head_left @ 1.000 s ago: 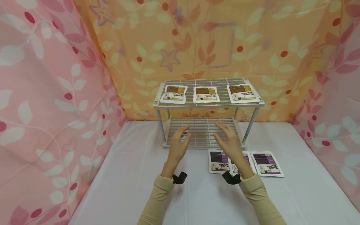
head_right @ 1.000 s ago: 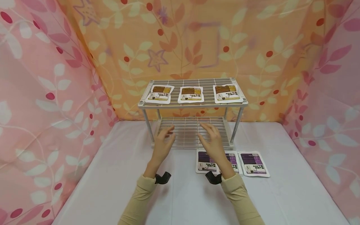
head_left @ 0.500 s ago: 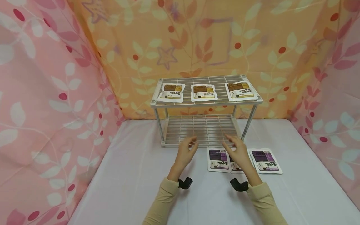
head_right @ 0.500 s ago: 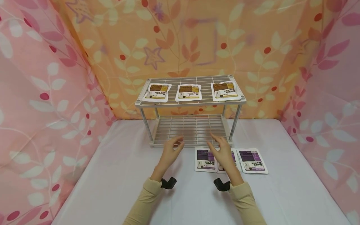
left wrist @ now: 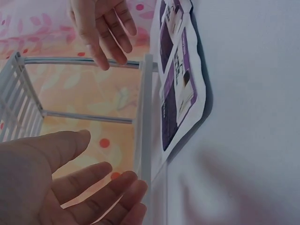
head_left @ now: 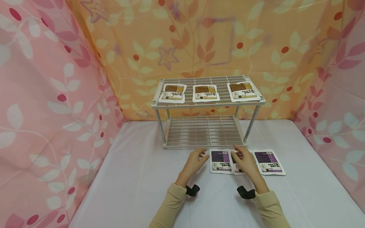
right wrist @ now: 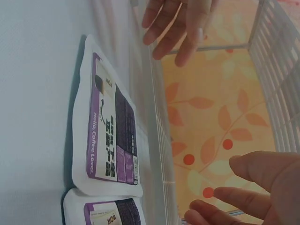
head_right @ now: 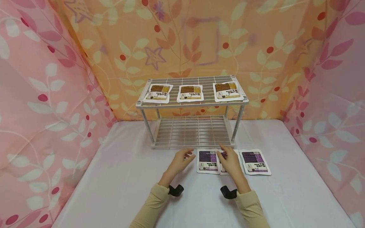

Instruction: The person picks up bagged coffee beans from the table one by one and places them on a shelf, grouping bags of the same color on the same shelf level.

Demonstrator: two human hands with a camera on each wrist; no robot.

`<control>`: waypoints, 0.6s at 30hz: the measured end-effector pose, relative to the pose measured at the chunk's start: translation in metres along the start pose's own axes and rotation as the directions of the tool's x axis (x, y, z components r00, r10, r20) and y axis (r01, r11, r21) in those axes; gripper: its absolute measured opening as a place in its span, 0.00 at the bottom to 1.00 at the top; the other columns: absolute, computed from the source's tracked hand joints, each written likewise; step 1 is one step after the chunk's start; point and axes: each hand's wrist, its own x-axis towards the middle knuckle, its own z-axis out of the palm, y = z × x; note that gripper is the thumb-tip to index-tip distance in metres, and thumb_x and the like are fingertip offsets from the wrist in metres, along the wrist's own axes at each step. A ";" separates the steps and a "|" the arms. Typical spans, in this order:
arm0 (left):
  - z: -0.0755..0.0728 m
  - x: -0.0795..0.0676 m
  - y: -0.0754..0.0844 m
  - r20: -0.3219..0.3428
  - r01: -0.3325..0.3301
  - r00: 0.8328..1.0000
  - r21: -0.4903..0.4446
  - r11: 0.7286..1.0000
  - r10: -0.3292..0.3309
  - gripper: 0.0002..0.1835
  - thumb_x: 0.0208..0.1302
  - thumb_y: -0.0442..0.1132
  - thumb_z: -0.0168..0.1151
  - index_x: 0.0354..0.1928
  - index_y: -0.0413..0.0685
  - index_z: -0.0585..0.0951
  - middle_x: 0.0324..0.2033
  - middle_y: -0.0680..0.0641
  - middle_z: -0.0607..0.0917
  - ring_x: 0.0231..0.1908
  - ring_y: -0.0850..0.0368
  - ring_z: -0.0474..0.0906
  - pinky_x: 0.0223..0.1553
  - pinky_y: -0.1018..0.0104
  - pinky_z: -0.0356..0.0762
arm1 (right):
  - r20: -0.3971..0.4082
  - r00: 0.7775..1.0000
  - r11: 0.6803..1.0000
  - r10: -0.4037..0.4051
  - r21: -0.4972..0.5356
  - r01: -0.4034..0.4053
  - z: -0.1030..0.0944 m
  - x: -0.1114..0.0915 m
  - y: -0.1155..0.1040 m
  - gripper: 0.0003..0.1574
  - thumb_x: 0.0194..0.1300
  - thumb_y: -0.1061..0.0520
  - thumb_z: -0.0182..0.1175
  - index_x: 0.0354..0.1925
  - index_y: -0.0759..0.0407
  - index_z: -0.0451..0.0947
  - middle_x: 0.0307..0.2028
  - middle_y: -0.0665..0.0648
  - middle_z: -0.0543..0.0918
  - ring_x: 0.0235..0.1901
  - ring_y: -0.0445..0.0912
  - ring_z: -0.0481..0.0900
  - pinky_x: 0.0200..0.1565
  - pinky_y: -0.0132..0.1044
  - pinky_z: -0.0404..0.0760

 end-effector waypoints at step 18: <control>0.015 -0.006 0.001 0.068 0.023 0.997 0.072 0.997 -0.028 0.23 0.59 0.47 0.55 0.51 0.39 0.73 0.39 0.42 0.80 0.36 0.54 0.76 0.35 0.68 0.74 | 0.173 0.984 0.998 0.037 -0.063 -0.027 0.007 -0.013 0.011 0.24 0.59 0.57 0.55 0.50 0.73 0.69 0.34 0.64 0.80 0.32 0.53 0.79 0.35 0.43 0.78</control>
